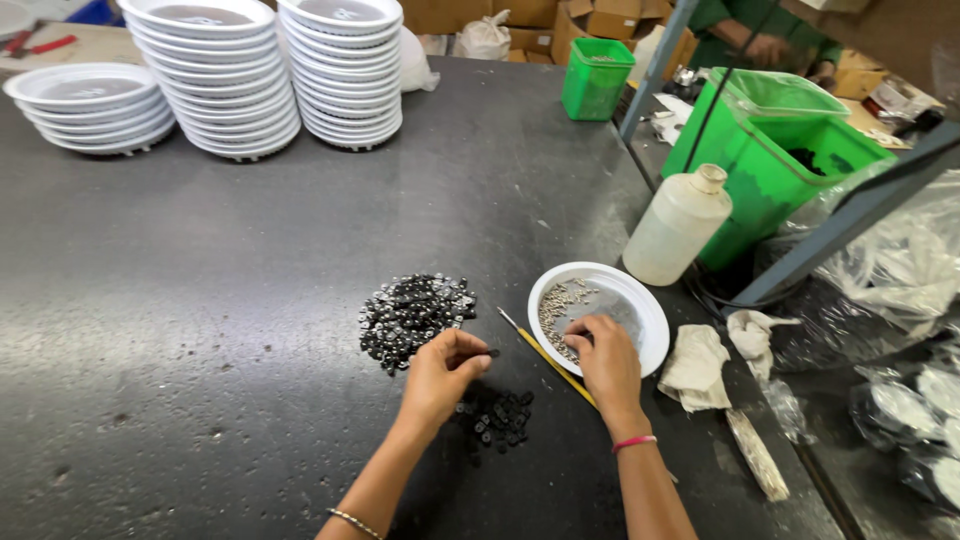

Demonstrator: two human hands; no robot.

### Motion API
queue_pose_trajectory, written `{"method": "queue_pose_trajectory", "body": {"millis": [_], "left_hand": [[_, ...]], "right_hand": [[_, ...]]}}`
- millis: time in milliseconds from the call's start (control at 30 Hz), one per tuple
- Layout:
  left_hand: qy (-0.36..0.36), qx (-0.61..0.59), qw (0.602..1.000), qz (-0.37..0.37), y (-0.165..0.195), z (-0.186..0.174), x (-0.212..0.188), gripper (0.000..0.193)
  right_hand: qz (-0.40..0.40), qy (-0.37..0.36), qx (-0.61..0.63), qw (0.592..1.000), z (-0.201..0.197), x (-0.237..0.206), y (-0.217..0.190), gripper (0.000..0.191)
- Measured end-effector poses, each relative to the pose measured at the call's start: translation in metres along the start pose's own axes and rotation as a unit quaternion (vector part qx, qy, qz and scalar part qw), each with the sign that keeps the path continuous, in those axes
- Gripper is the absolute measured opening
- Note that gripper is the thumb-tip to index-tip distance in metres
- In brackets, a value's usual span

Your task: The person picks small black plastic bulb components one at a time from the workbench, presses a metal contact piece into each component by hand, and places the assembled pieces onto a white tray, occasionally using a small brush-like tool to help position the parts.

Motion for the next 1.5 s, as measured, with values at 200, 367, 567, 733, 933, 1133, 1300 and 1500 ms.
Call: {"method": "queue_pose_trajectory", "body": {"millis": [200, 367, 567, 733, 933, 1133, 1300, 1500], "left_hand": [[-0.016, -0.037, 0.999, -0.013, -0.008, 0.005, 0.002, 0.026], [-0.017, -0.024, 0.999, -0.023, -0.006, 0.004, 0.002, 0.024], [-0.004, -0.011, 1.0, -0.021, 0.003, 0.001, 0.0, 0.023], [-0.003, 0.0, 0.999, -0.034, 0.005, 0.0, -0.002, 0.022], [-0.004, -0.007, 1.0, -0.027, 0.004, -0.003, 0.0, 0.022], [0.002, -0.015, 1.0, -0.025, -0.002, -0.003, 0.002, 0.021], [0.007, -0.014, 1.0, -0.021, -0.003, 0.003, 0.001, 0.021], [0.023, -0.025, 0.999, -0.025, 0.006, 0.004, -0.001, 0.021]], "right_hand": [[0.016, -0.004, 0.025, 1.0, 0.0, 0.0, 0.007, 0.009], [0.021, -0.024, 0.056, 0.998, -0.007, -0.003, 0.008, 0.015], [0.033, -0.031, 0.063, 0.997, -0.009, -0.004, 0.0, 0.015], [0.023, -0.035, 0.044, 0.998, -0.009, -0.004, -0.003, 0.02], [0.009, -0.035, 0.012, 0.999, -0.009, -0.004, -0.008, 0.014], [0.009, -0.023, 0.026, 0.999, -0.006, -0.001, -0.004, 0.01], [-0.002, -0.003, 0.228, 0.974, 0.0, 0.004, -0.01, 0.013], [-0.004, -0.096, 0.367, 0.925, 0.027, -0.017, -0.042, 0.01]]}}
Point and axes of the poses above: each hand's wrist, its own x-axis towards the middle knuckle, its own z-axis out of the palm, y = z × x, the point moved 2 cm from there along x, towards the middle knuckle, and after that the axes turned 8 degrees about -y, right-handed, at the moved point
